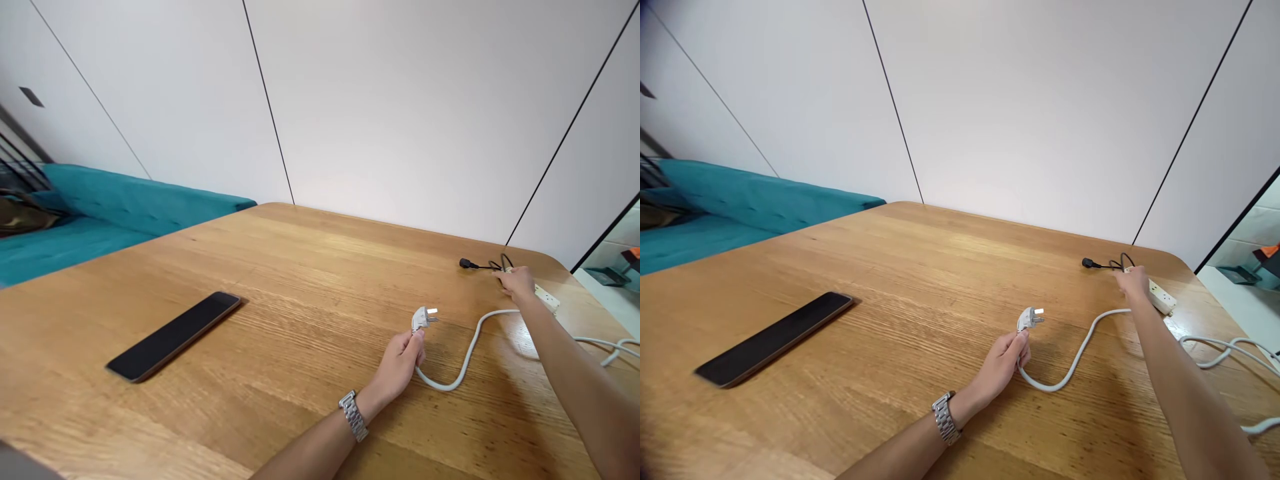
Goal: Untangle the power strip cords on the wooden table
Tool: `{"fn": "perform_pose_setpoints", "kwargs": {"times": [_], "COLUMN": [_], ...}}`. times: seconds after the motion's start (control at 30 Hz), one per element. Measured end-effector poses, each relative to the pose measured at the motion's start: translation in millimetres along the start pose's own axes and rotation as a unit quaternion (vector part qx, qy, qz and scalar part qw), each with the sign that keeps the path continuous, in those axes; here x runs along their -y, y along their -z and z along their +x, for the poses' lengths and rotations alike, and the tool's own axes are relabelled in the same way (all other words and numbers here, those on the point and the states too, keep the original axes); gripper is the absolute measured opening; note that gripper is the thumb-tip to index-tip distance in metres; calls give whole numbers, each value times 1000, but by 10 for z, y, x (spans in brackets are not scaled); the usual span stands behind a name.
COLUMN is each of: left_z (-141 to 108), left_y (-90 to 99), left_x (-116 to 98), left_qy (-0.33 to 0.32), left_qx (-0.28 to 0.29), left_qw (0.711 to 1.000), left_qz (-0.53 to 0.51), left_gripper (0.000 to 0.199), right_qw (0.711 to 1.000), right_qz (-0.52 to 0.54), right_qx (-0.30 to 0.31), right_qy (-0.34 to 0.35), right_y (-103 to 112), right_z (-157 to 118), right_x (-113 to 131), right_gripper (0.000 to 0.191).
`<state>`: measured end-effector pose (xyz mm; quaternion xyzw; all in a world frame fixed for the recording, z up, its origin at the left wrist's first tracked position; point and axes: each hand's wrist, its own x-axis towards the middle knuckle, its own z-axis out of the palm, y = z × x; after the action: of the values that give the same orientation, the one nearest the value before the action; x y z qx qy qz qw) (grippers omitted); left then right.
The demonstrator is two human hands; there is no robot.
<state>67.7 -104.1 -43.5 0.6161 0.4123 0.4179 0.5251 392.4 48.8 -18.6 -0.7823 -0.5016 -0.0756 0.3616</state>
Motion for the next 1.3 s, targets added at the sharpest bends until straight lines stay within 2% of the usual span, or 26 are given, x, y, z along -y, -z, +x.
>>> {"fn": "perform_pose_setpoints", "kwargs": {"times": [0.07, 0.1, 0.17, 0.23, 0.3, 0.4, 0.53, 0.8, 0.9, 0.97, 1.03, 1.1, 1.17, 1.23, 1.3], "left_z": [-5, -10, -23, -39, -52, -58, -46, -20, -28, -28, -5, 61, 172, 312, 446], "left_y": [-1, -1, 1, 4, 6, 6, -1, -9, 19, 33, 25, -23, -121, -267, -436], "left_x": [-4, -9, -25, -42, -53, -53, -34, -11, -39, -55, -73, -112, -191, -321, -487], "left_qy": [5, 6, 9, 11, 14, 17, 14, 6, 2, -5, -12, -20, -35, -72, -140], "left_qx": [-2, -2, 4, 10, 17, 31, 38, 33, 25, 21, 14, -7, -39, -68, -101], "left_qw": [1000, 1000, 1000, 1000, 1000, 999, 999, 999, 1000, 1000, 998, 995, 992, 987, 978], "left_qz": [0, -1, -2, 5, 11, -2, -16, -7, 3, -14, -55, -95, -118, -124, -120], "left_gripper": [52, 51, 51, 51, 51, 50, 47, 49, 51, 51, 49, 48, 50, 51, 49], "right_qw": [1000, 1000, 995, 980, 970, 971, 969, 964, 960, 966, 980, 977, 947, 902, 865], "right_qz": [2, 8, 15, -33, -97, -140, -172, -135, -96, -54, 38, 173, 306, 423, 497], "right_qx": [-3, 5, 58, 126, 166, 174, 174, 204, 210, 188, 128, 54, 12, 6, 26], "right_qy": [-20, -6, 81, 150, 148, 86, 47, 109, 158, 172, 147, 108, 98, 89, 64], "right_y": [-117, -178, -294, -396, -479, -549, -511, -330, -266, -176, -31, 163, 379, 586, 760], "right_z": [-89, -144, -239, -281, -269, -204, -129, -134, -258, -356, -444, -518, -595, -693, -815], "right_x": [157, 255, 449, 590, 643, 582, 416, 250, 266, 321, 421, 567, 754, 966, 1173], "right_gripper": [56, 57, 53, 52, 56, 57, 43, 30, 23, 23, 29, 38, 45, 48, 46]}}
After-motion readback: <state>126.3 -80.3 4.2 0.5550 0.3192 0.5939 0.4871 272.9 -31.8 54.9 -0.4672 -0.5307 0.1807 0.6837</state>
